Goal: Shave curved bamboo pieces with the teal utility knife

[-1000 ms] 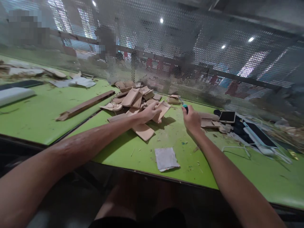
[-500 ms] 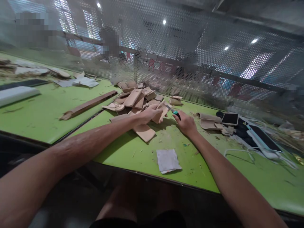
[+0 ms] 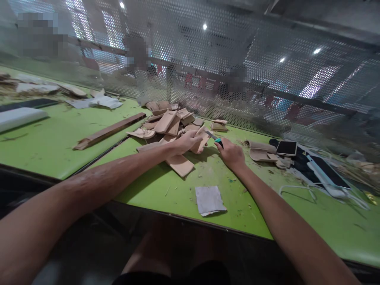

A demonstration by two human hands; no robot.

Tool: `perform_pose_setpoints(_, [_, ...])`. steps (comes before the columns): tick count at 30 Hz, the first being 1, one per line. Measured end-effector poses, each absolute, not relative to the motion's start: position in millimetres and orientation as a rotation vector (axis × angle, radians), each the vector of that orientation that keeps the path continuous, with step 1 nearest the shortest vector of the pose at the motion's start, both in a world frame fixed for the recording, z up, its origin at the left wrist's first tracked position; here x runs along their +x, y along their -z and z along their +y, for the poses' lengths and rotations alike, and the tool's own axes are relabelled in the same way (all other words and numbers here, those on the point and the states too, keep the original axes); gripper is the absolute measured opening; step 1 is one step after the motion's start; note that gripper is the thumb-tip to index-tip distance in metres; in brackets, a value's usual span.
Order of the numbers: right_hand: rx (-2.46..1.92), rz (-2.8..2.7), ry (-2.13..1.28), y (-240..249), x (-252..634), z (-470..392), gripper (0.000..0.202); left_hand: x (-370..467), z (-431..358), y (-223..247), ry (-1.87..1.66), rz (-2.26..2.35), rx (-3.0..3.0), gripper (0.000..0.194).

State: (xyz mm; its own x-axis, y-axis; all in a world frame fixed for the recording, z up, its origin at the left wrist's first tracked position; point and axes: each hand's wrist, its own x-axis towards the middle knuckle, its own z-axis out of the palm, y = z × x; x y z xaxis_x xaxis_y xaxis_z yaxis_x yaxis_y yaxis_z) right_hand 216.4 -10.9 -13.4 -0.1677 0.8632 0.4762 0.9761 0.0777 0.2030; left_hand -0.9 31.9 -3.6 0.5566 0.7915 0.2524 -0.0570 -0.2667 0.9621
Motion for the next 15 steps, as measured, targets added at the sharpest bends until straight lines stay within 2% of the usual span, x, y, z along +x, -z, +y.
perform_pose_setpoints(7, [-2.054,-1.847,0.673,3,244,-5,0.053,-3,23,1,-0.79,0.587,1.712,0.013])
perform_pose_setpoints(11, [-2.003,-1.718,0.749,2,253,-3,0.057,1,24,0,-0.823,0.542,1.667,0.014])
perform_pose_setpoints(15, [-1.89,-1.852,0.743,7,245,-1,0.058,1,24,-3,-0.887,0.646,1.598,0.01])
